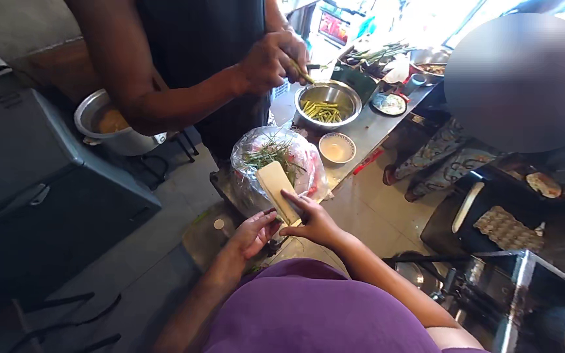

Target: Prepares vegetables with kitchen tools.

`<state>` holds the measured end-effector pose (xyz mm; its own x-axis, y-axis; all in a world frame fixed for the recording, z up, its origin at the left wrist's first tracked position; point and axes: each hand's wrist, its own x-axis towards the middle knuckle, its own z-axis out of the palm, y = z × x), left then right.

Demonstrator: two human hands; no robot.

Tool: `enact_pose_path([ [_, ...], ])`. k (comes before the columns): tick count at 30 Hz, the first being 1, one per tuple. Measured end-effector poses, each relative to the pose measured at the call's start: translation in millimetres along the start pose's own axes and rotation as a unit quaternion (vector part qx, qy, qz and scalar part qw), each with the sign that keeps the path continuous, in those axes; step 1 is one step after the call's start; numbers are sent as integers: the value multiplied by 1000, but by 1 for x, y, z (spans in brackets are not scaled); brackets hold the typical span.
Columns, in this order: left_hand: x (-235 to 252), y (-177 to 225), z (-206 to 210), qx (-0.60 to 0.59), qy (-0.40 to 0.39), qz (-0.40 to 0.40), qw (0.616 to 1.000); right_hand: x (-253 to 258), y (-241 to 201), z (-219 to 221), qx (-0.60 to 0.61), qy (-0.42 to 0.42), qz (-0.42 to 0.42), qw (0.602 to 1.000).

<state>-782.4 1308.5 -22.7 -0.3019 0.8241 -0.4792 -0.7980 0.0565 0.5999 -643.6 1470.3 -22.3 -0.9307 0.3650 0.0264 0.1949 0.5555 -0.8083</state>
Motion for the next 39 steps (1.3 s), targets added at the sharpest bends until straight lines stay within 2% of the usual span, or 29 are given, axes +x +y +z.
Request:
enact_pose_path([
  [5, 7, -6, 17, 43, -12, -57, 997, -14, 5, -2, -24, 61, -26, 997],
  [8, 13, -12, 18, 137, -40, -44, 989, -21, 9, -5, -13, 77, 0, 997],
  [11, 13, -16, 21, 258, -79, 17, 963, -26, 9, -14, 38, 80, 37, 995],
  [16, 19, -13, 14, 340, -152, 58, 926, -33, 9, -21, 104, 71, 63, 990],
  [20, 24, -5, 5, 437, -233, 103, 863, -34, 8, -20, 123, 23, 60, 990],
  [23, 24, -2, 2, 451, -262, 102, 847, -34, 10, -17, 140, -4, 41, 989],
  [27, 23, -6, 0, 465, -249, 152, 836, -33, 7, -11, 154, 7, 38, 987],
  [34, 20, -21, 10, 513, -118, 294, 798, -31, 9, -3, 144, 68, 74, 984],
  [36, 21, -22, 11, 490, -102, 277, 820, -30, 12, -2, 125, 95, 73, 985],
  [39, 14, -14, 20, 328, -69, 80, 939, -30, 14, -2, 68, 130, 45, 988],
])
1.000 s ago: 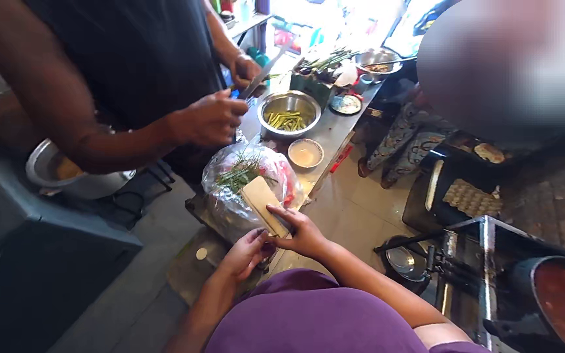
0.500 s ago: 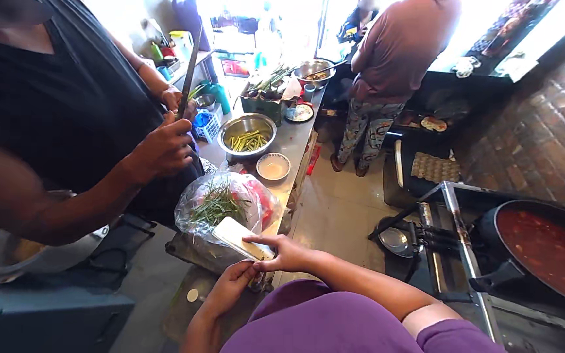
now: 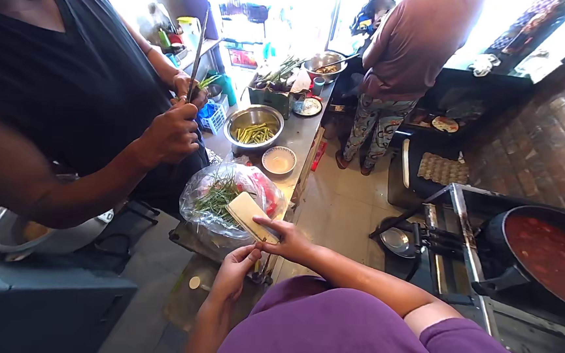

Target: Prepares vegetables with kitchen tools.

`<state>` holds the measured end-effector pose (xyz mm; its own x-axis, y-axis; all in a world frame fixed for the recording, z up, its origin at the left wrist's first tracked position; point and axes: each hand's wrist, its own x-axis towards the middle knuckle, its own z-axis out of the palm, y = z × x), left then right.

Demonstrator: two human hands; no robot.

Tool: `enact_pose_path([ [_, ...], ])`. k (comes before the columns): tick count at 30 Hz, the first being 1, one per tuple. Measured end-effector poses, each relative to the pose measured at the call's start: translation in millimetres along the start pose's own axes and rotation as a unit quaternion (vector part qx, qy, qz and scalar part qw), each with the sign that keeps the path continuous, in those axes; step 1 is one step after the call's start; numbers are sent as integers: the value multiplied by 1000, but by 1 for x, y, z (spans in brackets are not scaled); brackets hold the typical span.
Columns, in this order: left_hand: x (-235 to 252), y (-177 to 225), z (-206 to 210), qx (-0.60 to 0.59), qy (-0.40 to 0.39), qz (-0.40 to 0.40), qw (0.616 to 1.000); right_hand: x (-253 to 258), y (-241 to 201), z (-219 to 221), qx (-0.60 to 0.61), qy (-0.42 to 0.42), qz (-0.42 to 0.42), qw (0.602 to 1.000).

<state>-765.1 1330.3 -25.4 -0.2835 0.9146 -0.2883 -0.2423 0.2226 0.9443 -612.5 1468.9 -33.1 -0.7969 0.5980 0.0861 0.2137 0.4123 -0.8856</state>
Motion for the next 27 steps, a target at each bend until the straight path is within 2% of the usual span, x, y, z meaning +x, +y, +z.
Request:
enact_pose_path([
  [3, -1, 4, 0, -160, -37, -130, 978, -1, 1, 2, -42, 40, -61, 996],
  [6, -3, 1, 5, -224, -43, -164, 960, -1, 8, 5, -75, 74, -114, 988],
  [8, -2, 2, 10, -237, 1, -161, 958, -3, 13, 6, -69, 82, -147, 983],
  [11, 10, -5, -2, -269, 132, -146, 943, -8, 13, 8, -26, 73, -161, 984],
  [14, 14, -20, -34, -303, 181, -135, 926, -4, 16, -3, 22, 78, -117, 990],
  [19, -3, -25, -51, -306, 176, -139, 925, 36, 19, -30, -34, 73, 83, 993],
  [24, -12, -21, -44, -308, 166, -143, 926, 100, 14, -20, -176, 82, 115, 974],
  [27, -16, -18, -40, -298, 166, -140, 930, 131, 16, -9, -250, 44, 142, 957],
])
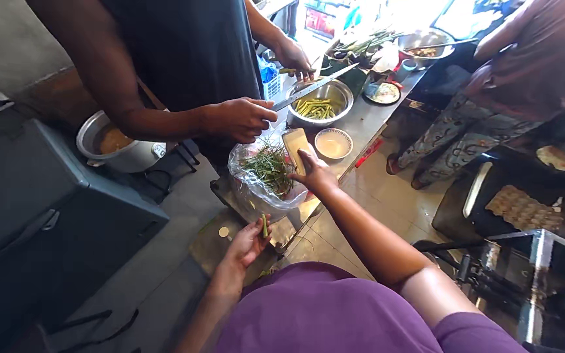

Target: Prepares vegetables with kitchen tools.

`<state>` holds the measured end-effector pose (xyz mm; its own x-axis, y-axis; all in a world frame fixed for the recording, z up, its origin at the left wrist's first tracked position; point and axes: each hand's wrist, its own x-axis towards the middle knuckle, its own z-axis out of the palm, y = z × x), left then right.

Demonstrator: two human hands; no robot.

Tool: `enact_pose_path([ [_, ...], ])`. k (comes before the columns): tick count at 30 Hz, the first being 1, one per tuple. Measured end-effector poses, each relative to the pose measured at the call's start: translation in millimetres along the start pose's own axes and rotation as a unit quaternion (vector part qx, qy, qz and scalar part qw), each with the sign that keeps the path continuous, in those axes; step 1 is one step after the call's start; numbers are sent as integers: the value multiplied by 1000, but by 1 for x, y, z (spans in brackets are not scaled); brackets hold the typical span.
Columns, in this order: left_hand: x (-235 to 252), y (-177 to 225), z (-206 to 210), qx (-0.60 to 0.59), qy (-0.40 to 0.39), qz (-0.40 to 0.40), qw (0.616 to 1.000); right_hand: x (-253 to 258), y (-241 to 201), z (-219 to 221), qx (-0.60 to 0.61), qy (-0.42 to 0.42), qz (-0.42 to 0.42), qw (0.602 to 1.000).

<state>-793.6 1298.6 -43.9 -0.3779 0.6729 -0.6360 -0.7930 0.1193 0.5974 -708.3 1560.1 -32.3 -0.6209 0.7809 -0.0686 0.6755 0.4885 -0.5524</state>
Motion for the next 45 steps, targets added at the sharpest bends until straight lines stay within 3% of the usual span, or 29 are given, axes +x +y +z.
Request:
enact_pose_path([
  [6, -4, 6, 0, 16, 7, 34, 999, 5, 7, 2, -16, -8, 43, 999],
  [11, 14, 5, 24, 44, -25, 11, 999, -5, 23, -9, 19, -2, 90, 996],
  [14, 33, 6, 53, 113, -63, 10, 992, -19, 53, -22, 65, -1, 117, 991],
  [18, 80, 17, 101, 222, -97, 51, 969, -74, 110, -32, 123, 4, 155, 980],
  [24, 191, 102, 218, 264, -137, 198, 934, -157, 154, -45, 144, 0, 215, 966],
  [26, 206, 125, 245, 251, -128, 176, 943, -176, 158, -45, 148, -2, 219, 964],
  [28, 191, 133, 252, 250, -122, 152, 948, -191, 162, -42, 157, -5, 202, 967],
  [31, 143, 115, 211, 327, -165, 194, 910, -199, 158, -31, 214, 0, 174, 961],
  [35, 106, 79, 90, 430, -150, 317, 832, -187, 121, -19, 343, -3, 168, 924],
  [39, 58, 77, -27, 433, 10, 366, 823, -157, 74, -13, 429, -6, 148, 891],
  [45, -15, 80, -165, 369, 238, 338, 833, -101, 14, 11, 401, -17, 88, 912],
])
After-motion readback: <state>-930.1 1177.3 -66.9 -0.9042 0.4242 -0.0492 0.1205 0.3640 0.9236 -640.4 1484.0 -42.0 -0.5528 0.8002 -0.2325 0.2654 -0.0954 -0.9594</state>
